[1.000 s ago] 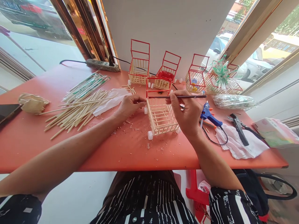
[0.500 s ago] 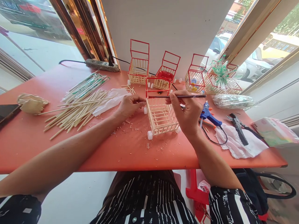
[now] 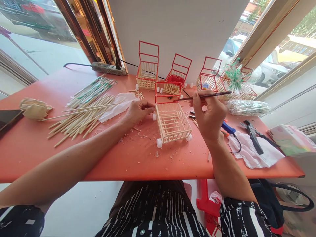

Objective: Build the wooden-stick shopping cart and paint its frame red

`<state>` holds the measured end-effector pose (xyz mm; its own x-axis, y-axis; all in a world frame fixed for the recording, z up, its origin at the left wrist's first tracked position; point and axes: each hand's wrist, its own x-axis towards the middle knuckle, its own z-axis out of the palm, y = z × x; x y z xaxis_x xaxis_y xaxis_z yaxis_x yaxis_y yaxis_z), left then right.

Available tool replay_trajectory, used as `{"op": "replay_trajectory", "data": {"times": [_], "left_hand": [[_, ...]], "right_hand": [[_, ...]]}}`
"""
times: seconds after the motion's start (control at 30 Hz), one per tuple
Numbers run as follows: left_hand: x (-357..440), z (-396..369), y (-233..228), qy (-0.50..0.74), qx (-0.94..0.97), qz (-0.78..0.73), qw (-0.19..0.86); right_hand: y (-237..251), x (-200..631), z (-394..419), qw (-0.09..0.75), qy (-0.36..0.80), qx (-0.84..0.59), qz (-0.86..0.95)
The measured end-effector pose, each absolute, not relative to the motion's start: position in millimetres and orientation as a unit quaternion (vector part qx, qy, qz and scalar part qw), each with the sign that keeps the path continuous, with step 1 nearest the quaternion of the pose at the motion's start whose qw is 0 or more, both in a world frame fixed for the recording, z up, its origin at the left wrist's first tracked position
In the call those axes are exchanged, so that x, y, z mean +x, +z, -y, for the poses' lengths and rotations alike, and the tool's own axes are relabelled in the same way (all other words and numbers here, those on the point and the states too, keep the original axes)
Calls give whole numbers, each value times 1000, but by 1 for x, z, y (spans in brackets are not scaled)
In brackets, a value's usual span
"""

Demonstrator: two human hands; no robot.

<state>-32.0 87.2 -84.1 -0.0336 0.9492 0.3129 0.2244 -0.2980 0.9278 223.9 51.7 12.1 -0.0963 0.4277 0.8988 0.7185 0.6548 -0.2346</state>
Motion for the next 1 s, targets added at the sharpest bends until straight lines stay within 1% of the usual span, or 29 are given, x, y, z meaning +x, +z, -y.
{"op": "replay_trajectory", "data": {"times": [0.2,0.33,0.47,0.57,0.63,0.7,0.77,0.93,1.0], "left_hand": [[-32,-87,-84,530,604,-486,344],[-32,-85,-82,528,600,-489,349],[-32,-85,-82,527,600,-490,350],[-32,-86,-83,528,602,-489,346],[-32,-86,-84,530,604,-484,346],[-32,-86,-84,533,605,-478,348],[-32,-86,-84,534,605,-475,351],[-32,-87,-84,534,601,-480,351],[-32,-87,-84,534,603,-482,346]], "right_hand": [[14,221,-44,517,-174,-389,742],[10,213,-36,494,-140,-387,766],[10,211,-34,505,-102,-367,774],[13,215,-35,505,-141,-384,760],[15,217,-35,488,-179,-403,754],[16,217,-35,472,-192,-407,758],[15,216,-35,469,-168,-393,773],[13,213,-35,507,-15,-324,798],[13,213,-35,519,25,-321,792]]}}
